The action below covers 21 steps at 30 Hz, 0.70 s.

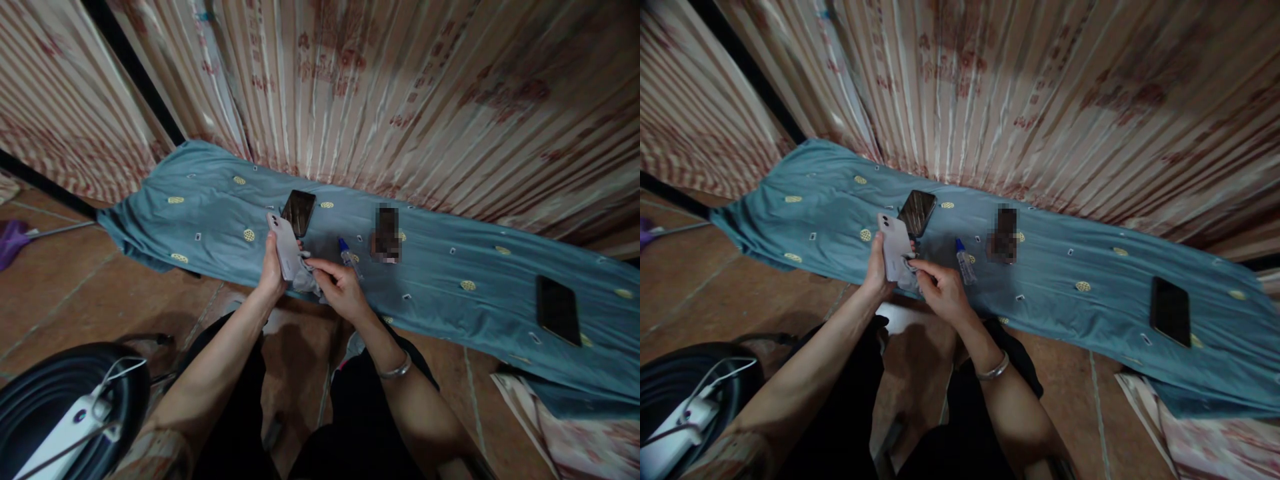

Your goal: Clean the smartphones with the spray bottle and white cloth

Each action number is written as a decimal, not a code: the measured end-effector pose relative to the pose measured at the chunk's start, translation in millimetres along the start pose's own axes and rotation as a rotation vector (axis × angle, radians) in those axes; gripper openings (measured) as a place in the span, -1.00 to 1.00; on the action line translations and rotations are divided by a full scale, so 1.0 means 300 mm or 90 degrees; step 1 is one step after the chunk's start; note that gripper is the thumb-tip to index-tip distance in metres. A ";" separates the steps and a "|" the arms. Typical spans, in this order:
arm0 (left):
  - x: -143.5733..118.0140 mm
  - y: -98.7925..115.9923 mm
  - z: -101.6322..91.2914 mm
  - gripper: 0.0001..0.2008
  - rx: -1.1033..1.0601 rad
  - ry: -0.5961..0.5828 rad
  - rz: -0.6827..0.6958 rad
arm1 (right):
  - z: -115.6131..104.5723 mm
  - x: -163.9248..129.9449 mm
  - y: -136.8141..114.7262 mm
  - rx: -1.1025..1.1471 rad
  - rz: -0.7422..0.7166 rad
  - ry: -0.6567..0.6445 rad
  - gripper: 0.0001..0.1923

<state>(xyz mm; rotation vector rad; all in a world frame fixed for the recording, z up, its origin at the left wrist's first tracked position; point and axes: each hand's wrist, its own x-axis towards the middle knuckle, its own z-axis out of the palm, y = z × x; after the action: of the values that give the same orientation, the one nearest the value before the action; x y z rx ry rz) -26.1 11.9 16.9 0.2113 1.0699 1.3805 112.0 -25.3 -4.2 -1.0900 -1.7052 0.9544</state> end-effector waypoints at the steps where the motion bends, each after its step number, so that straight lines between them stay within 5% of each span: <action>1: -0.002 -0.002 0.003 -0.48 -0.005 -0.004 -0.006 | -0.002 0.001 0.000 -0.008 -0.020 0.012 -0.68; 9: 0.006 -0.007 -0.024 -0.44 -0.016 -0.024 -0.059 | 0.053 -0.031 -0.014 -0.166 -0.236 -0.075 -0.59; 21: -0.042 -0.046 0.001 -0.55 -0.021 -0.041 -0.099 | 0.047 0.002 0.012 -0.271 -0.186 -0.083 -0.45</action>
<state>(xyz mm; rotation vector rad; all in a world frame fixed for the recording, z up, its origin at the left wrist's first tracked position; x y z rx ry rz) -14.3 -2.3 13.8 0.1443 0.9893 1.2436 99.5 -25.7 -12.0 -1.0178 -2.1694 0.4981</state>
